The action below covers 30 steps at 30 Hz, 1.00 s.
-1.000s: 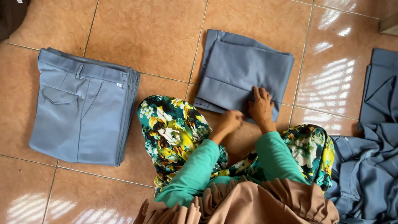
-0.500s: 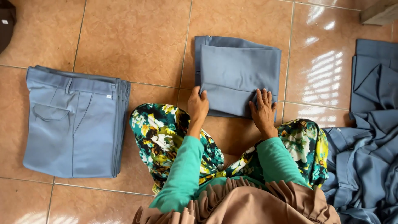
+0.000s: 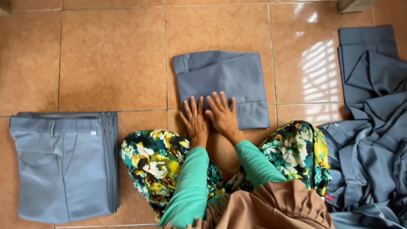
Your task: The person sits on a tiled floor and folds multiple pairs of gray trousers by hand. They smooth out each pair, fold the legs together, and then fold the garment into a compact rectangle before stacking it with the others.
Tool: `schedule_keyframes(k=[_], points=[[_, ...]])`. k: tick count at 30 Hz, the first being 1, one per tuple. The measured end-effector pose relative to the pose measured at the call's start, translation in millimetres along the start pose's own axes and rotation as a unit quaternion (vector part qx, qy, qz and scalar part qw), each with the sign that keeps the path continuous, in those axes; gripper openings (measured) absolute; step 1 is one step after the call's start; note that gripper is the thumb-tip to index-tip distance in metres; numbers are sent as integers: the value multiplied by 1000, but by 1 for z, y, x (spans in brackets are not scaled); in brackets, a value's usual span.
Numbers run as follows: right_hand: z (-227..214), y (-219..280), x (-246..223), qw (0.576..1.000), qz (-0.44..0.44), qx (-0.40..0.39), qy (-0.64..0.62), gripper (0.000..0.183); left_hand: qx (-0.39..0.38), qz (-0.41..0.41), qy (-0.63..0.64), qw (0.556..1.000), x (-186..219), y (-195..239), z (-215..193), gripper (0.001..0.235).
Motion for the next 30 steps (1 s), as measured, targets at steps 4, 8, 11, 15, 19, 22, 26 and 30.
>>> schedule_keyframes(k=[4,8,11,15,19,22,26,30], points=[[7,-4,14,998,10,-55,3,58,5,-60,-13,998,-8,12,-1,55],[-12,-1,93,993,59,33,96,52,136,-66,-24,988,-13,12,16,53],[-17,-4,152,975,206,-18,82,54,178,-62,-26,982,-10,13,17,53],[-25,-29,138,971,229,3,71,58,189,-59,-23,980,-9,12,18,56],[-5,-57,48,1000,27,-4,-13,66,205,-54,-38,977,-7,10,13,56],[9,-70,31,997,-68,-21,-12,61,213,-51,-41,975,-7,7,9,57],[4,-100,109,998,-40,-2,44,56,209,-47,-38,976,-8,3,5,57],[4,-125,181,983,115,-140,10,62,227,-34,-35,973,-7,-2,-2,56]])
Point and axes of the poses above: each hand's wrist, its own y-axis away from the middle knuckle, its own z-axis out of the palm, x = y × z, the point moved 4 cm from there along -y, towards the middle knuckle, and after that the axes turned 1 degree about -z, right-handed, at the moved point
